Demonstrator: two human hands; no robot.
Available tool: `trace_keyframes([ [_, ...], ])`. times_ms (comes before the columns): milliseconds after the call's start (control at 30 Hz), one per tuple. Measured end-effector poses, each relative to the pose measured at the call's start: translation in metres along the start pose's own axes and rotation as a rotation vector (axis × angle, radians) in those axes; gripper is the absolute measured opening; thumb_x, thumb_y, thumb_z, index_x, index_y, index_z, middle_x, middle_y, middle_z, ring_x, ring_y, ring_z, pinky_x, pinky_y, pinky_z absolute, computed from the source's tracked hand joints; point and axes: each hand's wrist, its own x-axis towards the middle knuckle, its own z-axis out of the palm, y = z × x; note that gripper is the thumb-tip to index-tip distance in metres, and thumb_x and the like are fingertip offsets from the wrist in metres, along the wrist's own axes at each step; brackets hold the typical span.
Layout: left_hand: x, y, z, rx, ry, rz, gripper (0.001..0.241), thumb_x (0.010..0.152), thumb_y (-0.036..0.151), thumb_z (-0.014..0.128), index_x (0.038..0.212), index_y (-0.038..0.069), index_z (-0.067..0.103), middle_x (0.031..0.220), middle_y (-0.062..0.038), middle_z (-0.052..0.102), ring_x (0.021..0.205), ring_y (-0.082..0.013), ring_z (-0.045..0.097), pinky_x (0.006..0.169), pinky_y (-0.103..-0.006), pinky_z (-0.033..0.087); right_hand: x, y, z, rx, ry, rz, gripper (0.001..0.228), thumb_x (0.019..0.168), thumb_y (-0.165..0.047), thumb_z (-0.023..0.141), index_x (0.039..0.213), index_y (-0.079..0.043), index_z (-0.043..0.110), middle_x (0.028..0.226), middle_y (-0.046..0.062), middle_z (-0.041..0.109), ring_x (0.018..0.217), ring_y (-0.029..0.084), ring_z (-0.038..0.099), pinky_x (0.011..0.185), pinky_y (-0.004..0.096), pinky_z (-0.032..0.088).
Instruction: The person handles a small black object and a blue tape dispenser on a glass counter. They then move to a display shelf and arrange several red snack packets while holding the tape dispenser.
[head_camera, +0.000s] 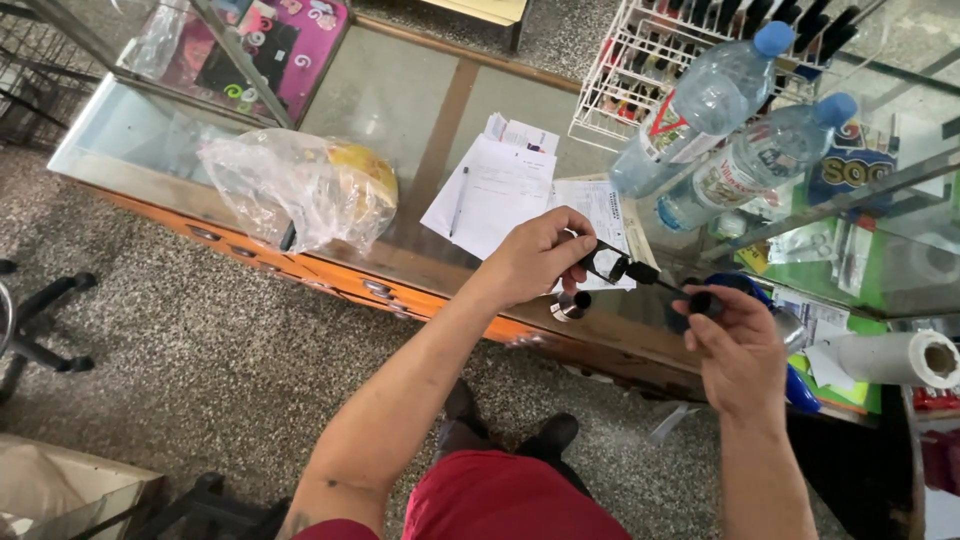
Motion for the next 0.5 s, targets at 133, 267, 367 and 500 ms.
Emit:
trace_keyframes([
  [133, -0.008, 0.036, 0.002, 0.135, -0.055, -0.218, 0.019, 0.111, 0.026, 0.059, 0.121, 0.011, 0.065, 0.085, -0.011, 0.078, 0.067, -0.0175, 0.076, 0.074, -0.0333, 0.061, -0.006, -0.031, 0.028, -0.044, 0.098, 0.084, 0.040, 0.097, 0.018, 0.062, 0.130, -0.005, 0.064, 0.130, 0.025, 0.073, 0.113, 0.035, 0.077, 0.062, 0.026, 0.047],
  [267, -0.004, 0.013, 0.005, 0.093, -0.037, -0.103, 0.020, 0.109, 0.022, 0.060, 0.121, 0.007, 0.068, 0.082, -0.012, 0.078, 0.066, -0.0171, 0.077, 0.056, -0.0275, 0.057, 0.000, -0.013, 0.027, -0.040, 0.030, 0.039, 0.042, 0.095, 0.020, 0.065, 0.131, -0.003, 0.065, 0.129, 0.029, 0.074, 0.112, 0.039, 0.079, 0.061, 0.025, 0.054],
  [367, -0.007, 0.004, 0.004, 0.034, -0.003, -0.001, 0.023, 0.107, 0.018, 0.062, 0.121, 0.002, 0.071, 0.077, -0.014, 0.077, 0.064, -0.0179, 0.077, 0.048, -0.0252, 0.059, -0.004, 0.001, 0.008, -0.010, 0.014, 0.009, 0.043, 0.094, 0.015, 0.071, 0.133, -0.002, 0.065, 0.128, 0.032, 0.074, 0.108, 0.042, 0.081, 0.056, 0.025, 0.056],
  [500, -0.011, 0.000, 0.001, 0.022, -0.012, -0.008, 0.025, 0.108, 0.019, 0.061, 0.124, 0.002, 0.070, 0.079, -0.013, 0.077, 0.066, -0.0174, 0.077, 0.050, -0.0254, 0.059, -0.012, -0.001, -0.008, 0.004, 0.009, -0.005, 0.043, 0.096, 0.013, 0.070, 0.136, -0.002, 0.064, 0.130, 0.031, 0.073, 0.112, 0.041, 0.081, 0.059, 0.022, 0.057],
])
